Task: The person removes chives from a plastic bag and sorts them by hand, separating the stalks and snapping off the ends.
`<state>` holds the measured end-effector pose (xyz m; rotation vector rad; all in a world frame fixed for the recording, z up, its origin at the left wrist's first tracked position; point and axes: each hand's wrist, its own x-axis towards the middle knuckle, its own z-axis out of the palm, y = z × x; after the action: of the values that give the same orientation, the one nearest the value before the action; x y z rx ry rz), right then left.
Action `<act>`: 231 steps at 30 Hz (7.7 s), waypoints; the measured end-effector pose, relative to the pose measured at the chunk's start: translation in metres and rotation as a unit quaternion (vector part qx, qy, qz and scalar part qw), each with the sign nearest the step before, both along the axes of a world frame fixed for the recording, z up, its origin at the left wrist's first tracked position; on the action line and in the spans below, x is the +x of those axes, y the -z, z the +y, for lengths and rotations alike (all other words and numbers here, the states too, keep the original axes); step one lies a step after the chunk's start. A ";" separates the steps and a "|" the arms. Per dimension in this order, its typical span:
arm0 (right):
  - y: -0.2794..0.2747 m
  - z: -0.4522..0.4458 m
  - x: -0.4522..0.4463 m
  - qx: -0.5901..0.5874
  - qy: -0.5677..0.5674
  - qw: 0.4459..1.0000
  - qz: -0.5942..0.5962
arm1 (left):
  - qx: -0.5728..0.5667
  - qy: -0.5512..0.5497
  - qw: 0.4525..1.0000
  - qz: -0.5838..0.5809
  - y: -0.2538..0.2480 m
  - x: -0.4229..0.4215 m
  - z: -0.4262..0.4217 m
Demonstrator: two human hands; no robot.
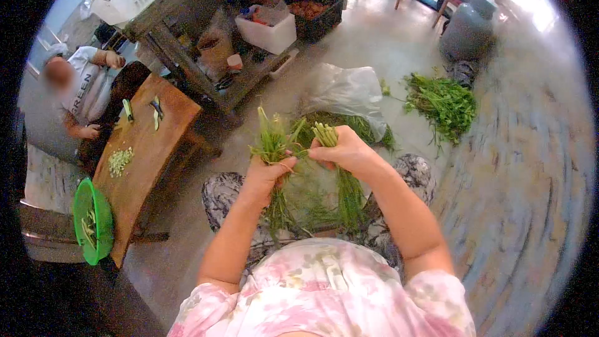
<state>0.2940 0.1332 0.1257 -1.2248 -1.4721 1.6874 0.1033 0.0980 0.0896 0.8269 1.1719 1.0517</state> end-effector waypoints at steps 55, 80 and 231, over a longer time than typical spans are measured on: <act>0.028 0.057 -0.065 -0.011 0.055 0.986 0.155 | -0.068 -0.020 0.996 -0.055 0.018 -0.028 0.020; 0.047 0.077 0.060 -0.076 0.119 0.922 0.359 | 0.026 -0.292 0.955 -0.055 -0.005 -0.055 0.040; 0.028 0.026 -0.038 -0.060 0.069 0.968 0.236 | 0.025 -0.130 0.967 -0.220 0.005 -0.063 -0.026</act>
<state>0.2556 0.1597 0.0976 -0.8763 -0.9892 1.8312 0.0399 0.0715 0.0844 0.4477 0.8888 1.4019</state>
